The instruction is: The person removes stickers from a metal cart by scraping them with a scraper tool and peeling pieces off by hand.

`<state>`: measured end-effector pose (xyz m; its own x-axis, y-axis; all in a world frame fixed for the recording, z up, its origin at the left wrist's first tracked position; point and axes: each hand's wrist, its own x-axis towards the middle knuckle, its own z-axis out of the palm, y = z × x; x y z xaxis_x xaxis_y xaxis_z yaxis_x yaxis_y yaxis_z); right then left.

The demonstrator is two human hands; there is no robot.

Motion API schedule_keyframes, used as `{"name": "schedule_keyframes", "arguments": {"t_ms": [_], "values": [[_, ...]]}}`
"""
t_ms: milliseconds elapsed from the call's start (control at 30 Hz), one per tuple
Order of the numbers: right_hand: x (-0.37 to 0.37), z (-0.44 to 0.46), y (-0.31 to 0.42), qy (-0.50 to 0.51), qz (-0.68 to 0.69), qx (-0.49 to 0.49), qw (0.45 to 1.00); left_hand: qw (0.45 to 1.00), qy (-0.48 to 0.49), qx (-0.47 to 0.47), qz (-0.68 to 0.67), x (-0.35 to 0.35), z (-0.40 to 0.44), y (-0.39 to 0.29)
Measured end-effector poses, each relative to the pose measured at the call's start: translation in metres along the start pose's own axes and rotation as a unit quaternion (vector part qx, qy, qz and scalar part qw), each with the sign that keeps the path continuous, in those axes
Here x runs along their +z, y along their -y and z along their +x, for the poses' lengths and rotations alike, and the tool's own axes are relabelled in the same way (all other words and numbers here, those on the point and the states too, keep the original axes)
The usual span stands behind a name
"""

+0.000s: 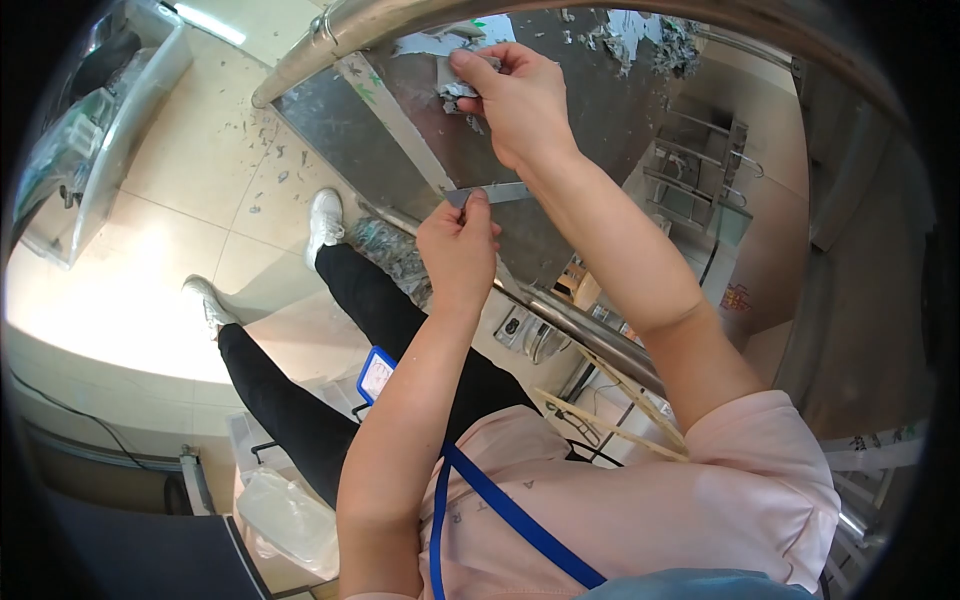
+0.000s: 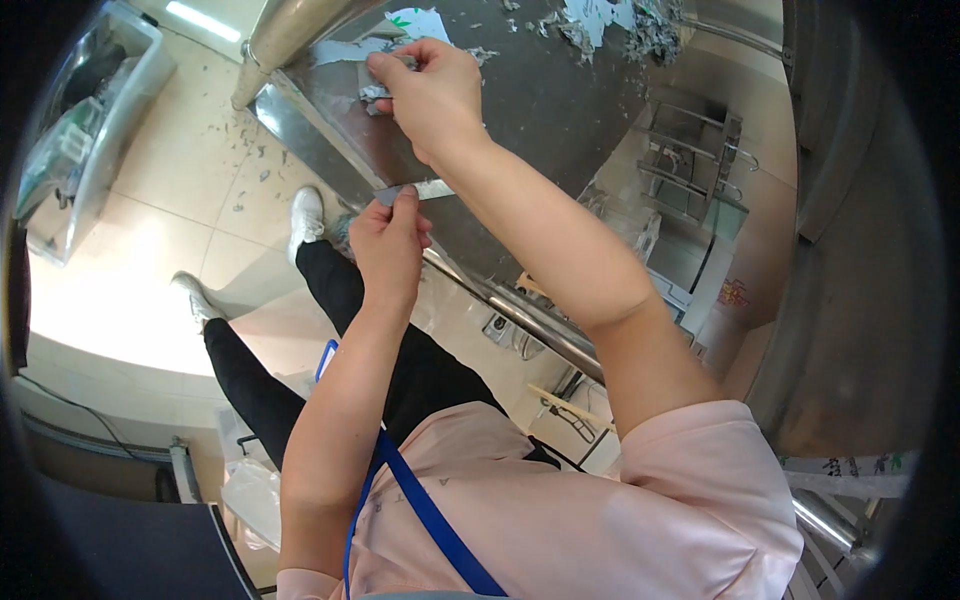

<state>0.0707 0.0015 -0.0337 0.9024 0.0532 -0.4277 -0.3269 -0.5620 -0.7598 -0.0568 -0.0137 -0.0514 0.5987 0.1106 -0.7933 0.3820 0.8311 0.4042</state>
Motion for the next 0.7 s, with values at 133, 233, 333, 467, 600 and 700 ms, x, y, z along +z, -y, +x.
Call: {"name": "schedule_keyframes", "arguments": {"t_ms": [133,233,333,467,600,700], "values": [[-0.015,-0.002,-0.002,-0.076,0.123,0.042,0.989,1.000,0.007,-0.016,-0.006,-0.002,-0.001,-0.003],[-0.049,0.002,-0.006,-0.021,0.095,0.040,0.994,1.000,-0.006,-0.011,-0.010,-0.001,-0.002,-0.007],[-0.040,-0.009,-0.005,-0.011,-0.119,-0.032,0.992,1.000,-0.024,-0.001,-0.011,0.005,-0.003,0.000],[-0.010,-0.006,0.007,0.020,-0.376,-0.153,0.914,1.000,-0.013,-0.001,-0.015,0.001,-0.002,-0.003],[0.001,-0.002,0.013,0.047,-0.366,-0.201,0.907,1.000,-0.016,0.000,-0.004,0.003,-0.003,-0.003],[-0.003,0.002,0.012,0.067,-0.370,-0.205,0.904,0.999,-0.040,0.011,-0.008,0.007,-0.001,0.001]]}}
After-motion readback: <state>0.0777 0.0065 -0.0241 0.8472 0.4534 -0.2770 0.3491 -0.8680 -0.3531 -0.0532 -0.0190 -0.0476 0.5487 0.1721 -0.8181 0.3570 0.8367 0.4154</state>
